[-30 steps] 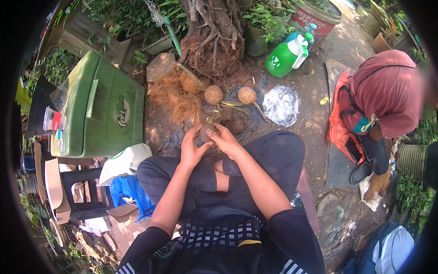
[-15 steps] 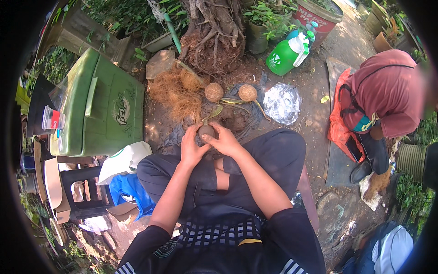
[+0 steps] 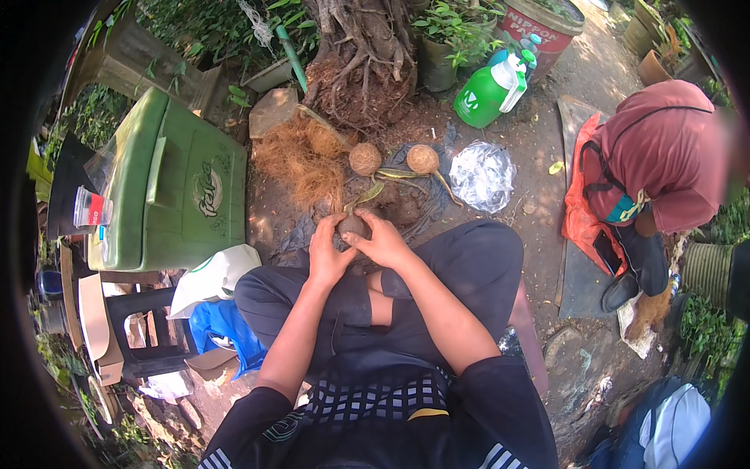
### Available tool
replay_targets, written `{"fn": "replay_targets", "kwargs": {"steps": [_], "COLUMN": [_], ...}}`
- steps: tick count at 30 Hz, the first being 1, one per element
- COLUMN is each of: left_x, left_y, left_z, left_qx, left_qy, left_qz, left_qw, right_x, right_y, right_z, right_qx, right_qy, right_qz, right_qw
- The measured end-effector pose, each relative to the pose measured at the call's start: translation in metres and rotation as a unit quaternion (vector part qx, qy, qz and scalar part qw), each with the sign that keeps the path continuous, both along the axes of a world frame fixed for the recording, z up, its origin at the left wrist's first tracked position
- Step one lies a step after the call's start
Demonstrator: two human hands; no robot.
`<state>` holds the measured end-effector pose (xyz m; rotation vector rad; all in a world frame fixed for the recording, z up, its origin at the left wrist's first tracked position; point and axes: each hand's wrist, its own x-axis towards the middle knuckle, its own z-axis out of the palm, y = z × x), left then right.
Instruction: The person sits on the ground and repeatedly shapes a lump of clay by hand, rolling and pressing it into a rounded form. The person handles the clay continuously, occasionally adjusting its position, while another person works nearby.
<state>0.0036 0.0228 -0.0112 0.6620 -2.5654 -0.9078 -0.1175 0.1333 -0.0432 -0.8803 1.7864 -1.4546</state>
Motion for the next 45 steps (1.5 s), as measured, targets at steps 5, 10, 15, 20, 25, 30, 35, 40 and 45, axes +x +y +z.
{"fn": "replay_targets", "kwargs": {"steps": [5, 10, 15, 20, 25, 30, 35, 40, 45], "left_x": [0.001, -0.001, -0.001, -0.001, -0.001, 0.003, 0.006, 0.005, 0.006], "left_y": [0.001, 0.002, 0.001, -0.001, 0.001, 0.001, -0.002, -0.003, -0.001], "left_z": [-0.002, -0.002, 0.001, 0.003, -0.002, -0.004, -0.005, -0.009, -0.009], "left_qx": [0.021, -0.002, 0.01, 0.082, 0.167, 0.169, 0.161, 0.147, 0.094], "left_qy": [0.003, -0.016, -0.023, -0.01, 0.04, 0.073, 0.054, 0.048, 0.061], "left_qz": [0.013, 0.013, 0.014, 0.023, 0.01, 0.007, -0.024, -0.032, -0.023], "left_qw": [1.0, 1.0, 1.0, 0.996, 0.985, 0.983, 0.985, 0.987, 0.993], "right_x": [-0.002, -0.002, 0.002, 0.001, 0.002, -0.006, 0.004, 0.015, 0.016], "right_y": [0.001, 0.0, -0.001, -0.006, -0.003, 0.003, -0.003, -0.003, -0.006], "right_z": [0.006, 0.006, -0.001, -0.01, -0.003, 0.011, 0.004, -0.009, -0.013], "right_qx": [0.028, 0.021, 0.003, -0.057, -0.136, -0.141, -0.137, -0.114, -0.129], "right_qy": [0.002, -0.003, 0.008, -0.229, -0.316, -0.383, -0.205, -0.066, -0.111], "right_qz": [0.024, 0.027, 0.01, 0.004, -0.003, 0.057, 0.044, 0.005, 0.004], "right_qw": [0.999, 0.999, 1.0, 0.972, 0.939, 0.911, 0.968, 0.991, 0.985]}}
